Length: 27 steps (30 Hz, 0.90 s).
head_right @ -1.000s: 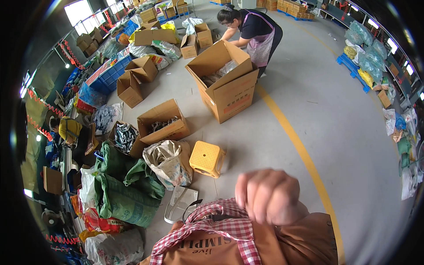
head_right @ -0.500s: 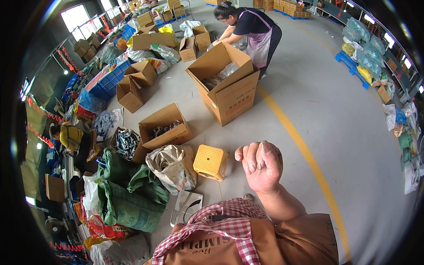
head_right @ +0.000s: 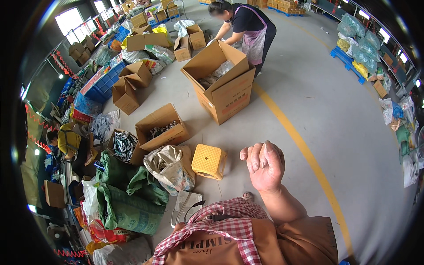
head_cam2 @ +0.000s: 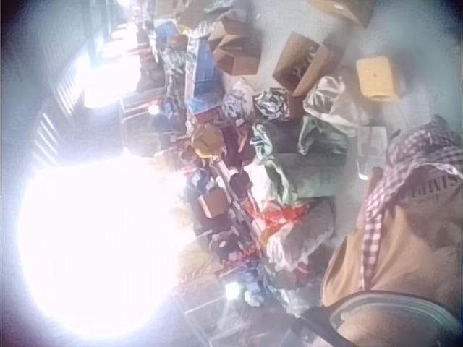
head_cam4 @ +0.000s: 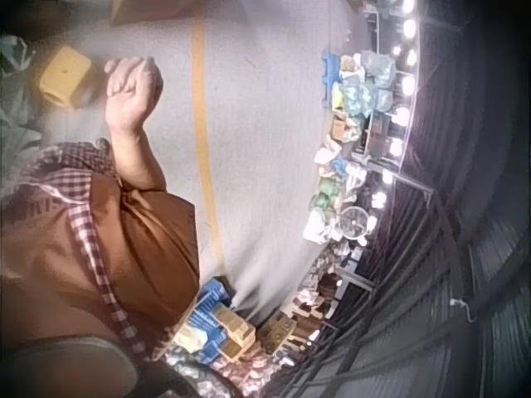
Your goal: The person assembles various metal parts, including brackets, washers, springs, and screws, using a workbench vise to brace the parts and a screwdriver to fasten them.
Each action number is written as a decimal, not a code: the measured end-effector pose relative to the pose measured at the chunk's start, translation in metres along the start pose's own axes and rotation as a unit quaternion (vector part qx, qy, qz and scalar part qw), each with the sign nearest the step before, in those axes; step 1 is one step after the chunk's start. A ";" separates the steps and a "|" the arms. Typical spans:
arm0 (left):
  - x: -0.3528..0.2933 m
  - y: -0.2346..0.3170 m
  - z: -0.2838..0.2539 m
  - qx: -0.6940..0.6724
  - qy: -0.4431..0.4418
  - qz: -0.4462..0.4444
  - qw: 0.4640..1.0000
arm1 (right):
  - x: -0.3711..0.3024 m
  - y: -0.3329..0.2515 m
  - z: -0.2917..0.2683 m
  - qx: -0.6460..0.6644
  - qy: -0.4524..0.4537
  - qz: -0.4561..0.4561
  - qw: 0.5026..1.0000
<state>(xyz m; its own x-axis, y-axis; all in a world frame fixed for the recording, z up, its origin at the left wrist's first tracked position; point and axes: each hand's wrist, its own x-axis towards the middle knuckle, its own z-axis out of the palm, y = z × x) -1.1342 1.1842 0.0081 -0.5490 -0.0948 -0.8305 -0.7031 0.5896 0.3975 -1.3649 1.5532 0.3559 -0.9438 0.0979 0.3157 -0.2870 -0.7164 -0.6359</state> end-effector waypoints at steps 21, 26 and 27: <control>0.067 0.007 -0.031 -0.105 -0.019 0.080 0.991 | 0.090 0.009 -0.153 0.160 0.312 0.070 0.934; 0.119 0.149 -0.069 -0.004 0.070 0.067 0.995 | 0.179 0.008 -0.246 0.129 0.321 0.130 0.929; 0.149 0.190 -0.061 -0.029 0.119 0.115 0.986 | 0.199 -0.001 -0.273 0.085 0.350 0.146 0.921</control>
<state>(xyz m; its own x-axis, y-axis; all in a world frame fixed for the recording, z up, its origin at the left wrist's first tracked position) -1.3769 1.2329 -0.0164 -0.7826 -0.1539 -0.6033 -0.5687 0.5710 0.5921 -1.5975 1.7621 0.2277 -0.8684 0.2621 -0.4210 -0.0295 -0.8748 -0.4837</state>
